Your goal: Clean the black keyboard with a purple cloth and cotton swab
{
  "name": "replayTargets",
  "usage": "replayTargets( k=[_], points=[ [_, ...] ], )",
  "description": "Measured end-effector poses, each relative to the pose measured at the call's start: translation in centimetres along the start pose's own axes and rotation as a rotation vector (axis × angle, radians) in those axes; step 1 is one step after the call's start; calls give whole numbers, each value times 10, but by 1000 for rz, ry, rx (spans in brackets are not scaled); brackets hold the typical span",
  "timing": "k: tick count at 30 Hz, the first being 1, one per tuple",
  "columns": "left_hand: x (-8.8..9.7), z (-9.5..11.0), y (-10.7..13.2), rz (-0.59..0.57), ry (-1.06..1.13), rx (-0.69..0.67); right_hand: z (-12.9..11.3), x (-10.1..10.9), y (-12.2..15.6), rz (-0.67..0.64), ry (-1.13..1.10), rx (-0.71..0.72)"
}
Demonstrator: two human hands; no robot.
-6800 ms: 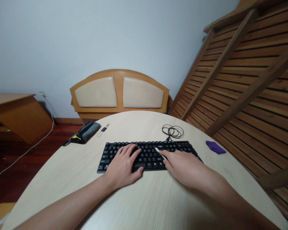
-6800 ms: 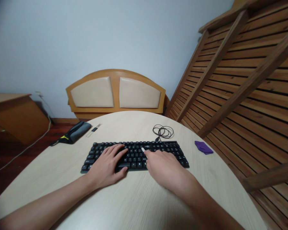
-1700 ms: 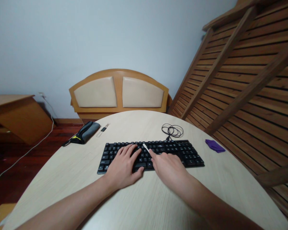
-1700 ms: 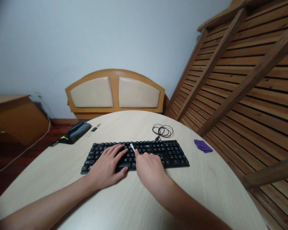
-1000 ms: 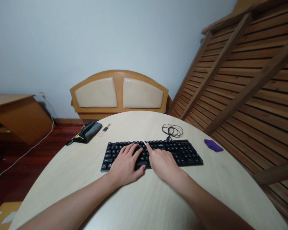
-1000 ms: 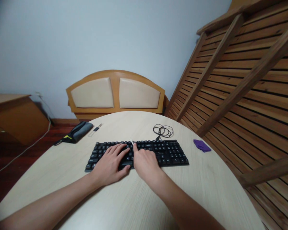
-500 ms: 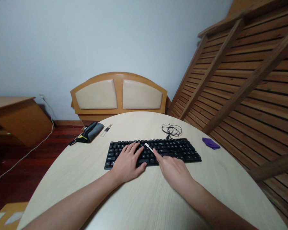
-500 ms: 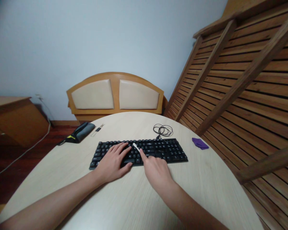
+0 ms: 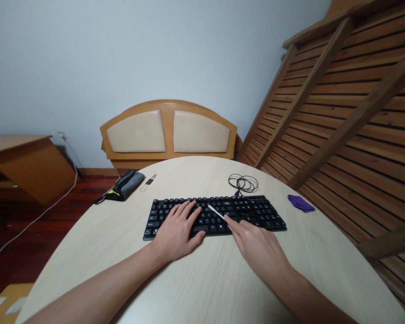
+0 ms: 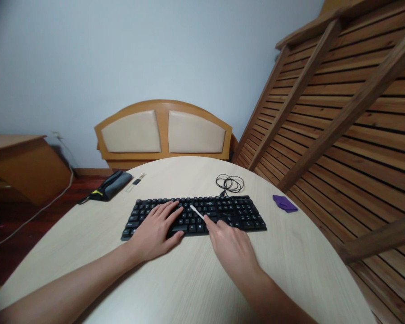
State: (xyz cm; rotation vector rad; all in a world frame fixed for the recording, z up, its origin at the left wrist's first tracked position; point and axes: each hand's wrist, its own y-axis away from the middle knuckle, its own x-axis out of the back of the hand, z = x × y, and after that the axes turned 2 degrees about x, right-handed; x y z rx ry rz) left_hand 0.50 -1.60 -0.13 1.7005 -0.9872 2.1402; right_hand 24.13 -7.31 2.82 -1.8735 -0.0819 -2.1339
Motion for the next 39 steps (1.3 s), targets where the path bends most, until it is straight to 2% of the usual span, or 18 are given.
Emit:
replayTargets(
  k=[9,15,22,32,39],
  points=[
    [0,-1,0,-18,-16,5,-5,11,6,-148,-17,64],
    [-1,0,0,-13,-17,-1,-4,4,7,-116,-45,57],
    [-1,0,1,0,-14,-1,-5,8,10,-84,-57,48],
    [0,1,-1,-31,-33,5,-6,13,12,-160,-85,42],
    [-1,0,0,-18,-27,2,-5,17,12,-164,-115,22]
  ],
)
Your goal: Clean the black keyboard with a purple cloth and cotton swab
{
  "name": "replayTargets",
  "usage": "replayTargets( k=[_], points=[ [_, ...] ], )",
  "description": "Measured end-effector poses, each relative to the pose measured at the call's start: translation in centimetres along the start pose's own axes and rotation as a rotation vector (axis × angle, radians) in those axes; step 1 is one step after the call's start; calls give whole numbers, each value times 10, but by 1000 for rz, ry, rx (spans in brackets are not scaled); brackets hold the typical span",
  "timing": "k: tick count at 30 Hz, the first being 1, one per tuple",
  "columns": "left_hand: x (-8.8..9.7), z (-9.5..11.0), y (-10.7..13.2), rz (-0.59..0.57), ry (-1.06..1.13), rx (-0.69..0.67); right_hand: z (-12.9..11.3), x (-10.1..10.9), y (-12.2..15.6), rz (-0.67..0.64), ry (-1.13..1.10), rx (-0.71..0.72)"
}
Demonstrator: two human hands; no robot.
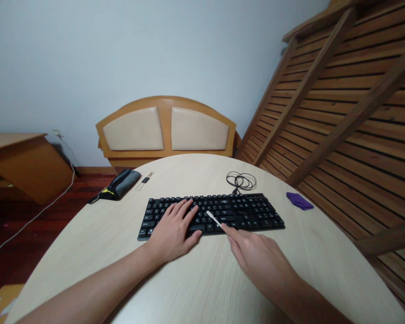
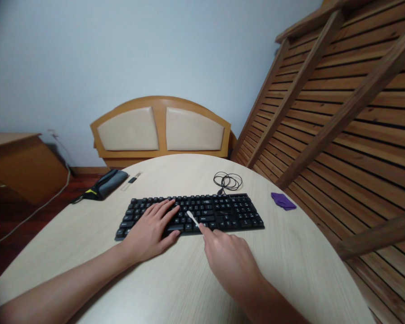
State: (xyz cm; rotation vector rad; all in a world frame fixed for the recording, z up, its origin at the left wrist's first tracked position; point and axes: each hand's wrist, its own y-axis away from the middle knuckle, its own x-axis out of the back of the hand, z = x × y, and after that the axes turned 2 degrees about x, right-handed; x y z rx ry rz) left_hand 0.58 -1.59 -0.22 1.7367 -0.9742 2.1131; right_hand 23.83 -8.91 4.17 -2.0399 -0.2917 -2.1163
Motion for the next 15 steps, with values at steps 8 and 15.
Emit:
replayTargets(
  k=[8,15],
  points=[
    [1,0,0,-7,-16,-3,0,12,6,-60,70,-59],
    [0,0,0,0,-18,0,-3,8,11,-8,133,-65]
  ],
)
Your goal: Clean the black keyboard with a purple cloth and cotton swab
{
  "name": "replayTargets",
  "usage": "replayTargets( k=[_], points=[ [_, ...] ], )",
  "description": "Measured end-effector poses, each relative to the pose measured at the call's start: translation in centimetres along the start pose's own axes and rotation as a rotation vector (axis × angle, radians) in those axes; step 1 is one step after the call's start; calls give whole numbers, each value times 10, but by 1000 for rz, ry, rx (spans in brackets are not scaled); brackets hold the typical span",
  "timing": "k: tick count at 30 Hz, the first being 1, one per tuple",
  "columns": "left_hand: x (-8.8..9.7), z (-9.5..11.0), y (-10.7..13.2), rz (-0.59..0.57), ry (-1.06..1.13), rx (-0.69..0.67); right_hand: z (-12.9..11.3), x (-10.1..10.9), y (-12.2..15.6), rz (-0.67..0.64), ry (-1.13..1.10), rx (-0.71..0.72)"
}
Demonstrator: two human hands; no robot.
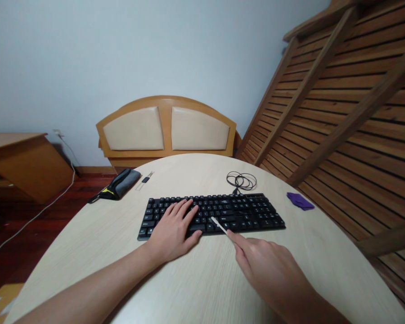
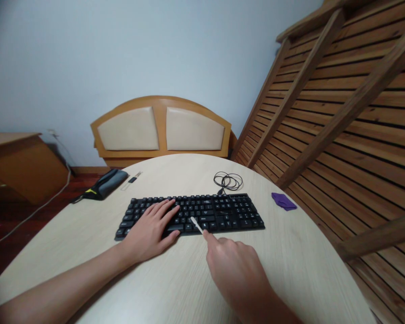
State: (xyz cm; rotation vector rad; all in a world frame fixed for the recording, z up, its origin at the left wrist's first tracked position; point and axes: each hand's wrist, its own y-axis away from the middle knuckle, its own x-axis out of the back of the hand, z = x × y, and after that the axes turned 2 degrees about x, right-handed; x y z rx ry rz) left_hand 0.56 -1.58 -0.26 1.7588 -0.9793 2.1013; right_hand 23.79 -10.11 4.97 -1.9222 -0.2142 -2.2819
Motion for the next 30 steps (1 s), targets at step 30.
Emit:
replayTargets(
  k=[30],
  points=[
    [0,0,0,1,-3,-3,-10,-25,14,-18,25,44]
  ],
)
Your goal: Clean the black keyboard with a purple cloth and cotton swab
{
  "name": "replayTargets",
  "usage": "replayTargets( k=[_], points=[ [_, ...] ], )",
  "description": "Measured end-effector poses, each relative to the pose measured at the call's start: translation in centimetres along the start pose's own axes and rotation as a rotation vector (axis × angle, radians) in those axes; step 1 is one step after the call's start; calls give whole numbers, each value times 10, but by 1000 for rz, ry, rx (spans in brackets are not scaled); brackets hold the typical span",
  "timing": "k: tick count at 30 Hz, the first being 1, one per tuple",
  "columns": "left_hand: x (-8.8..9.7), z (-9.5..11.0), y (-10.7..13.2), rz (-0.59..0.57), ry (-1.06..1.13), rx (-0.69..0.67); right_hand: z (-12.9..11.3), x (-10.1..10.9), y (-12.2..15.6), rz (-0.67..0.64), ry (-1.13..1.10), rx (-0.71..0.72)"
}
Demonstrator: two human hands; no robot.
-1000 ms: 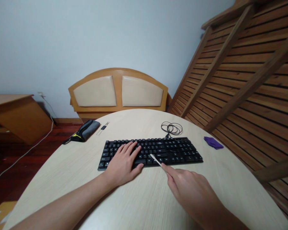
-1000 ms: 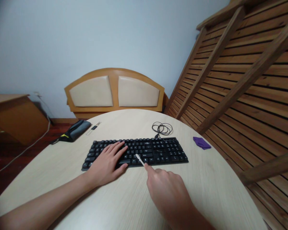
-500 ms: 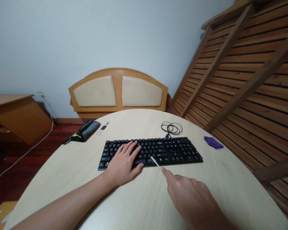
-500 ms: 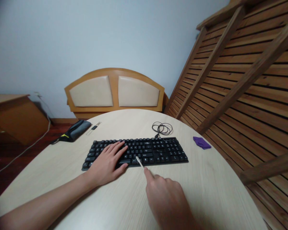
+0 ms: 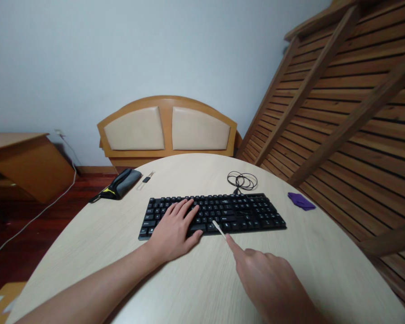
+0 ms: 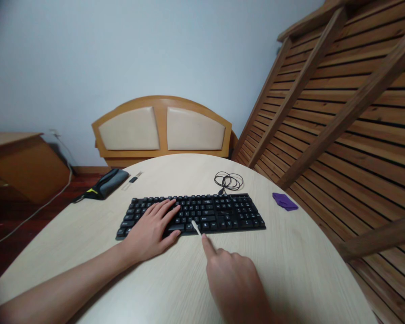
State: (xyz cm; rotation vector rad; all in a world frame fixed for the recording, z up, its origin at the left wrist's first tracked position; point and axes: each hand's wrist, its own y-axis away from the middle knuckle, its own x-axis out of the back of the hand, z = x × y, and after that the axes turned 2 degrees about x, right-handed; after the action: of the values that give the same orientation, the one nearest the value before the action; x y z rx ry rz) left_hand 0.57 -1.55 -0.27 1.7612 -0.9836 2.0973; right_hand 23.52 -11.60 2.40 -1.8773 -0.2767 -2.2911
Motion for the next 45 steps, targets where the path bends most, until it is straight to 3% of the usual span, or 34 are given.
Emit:
replayTargets(
  k=[15,25,35,45],
  points=[
    [1,1,-1,-1,14,5,-3,-6,3,118,6,22],
    [3,1,-1,-23,7,10,-10,9,0,-59,96,39],
    [1,0,0,-1,16,4,-13,6,0,98,23,43],
    [1,1,0,12,23,-3,-14,15,-5,-53,-130,78]
  ],
)
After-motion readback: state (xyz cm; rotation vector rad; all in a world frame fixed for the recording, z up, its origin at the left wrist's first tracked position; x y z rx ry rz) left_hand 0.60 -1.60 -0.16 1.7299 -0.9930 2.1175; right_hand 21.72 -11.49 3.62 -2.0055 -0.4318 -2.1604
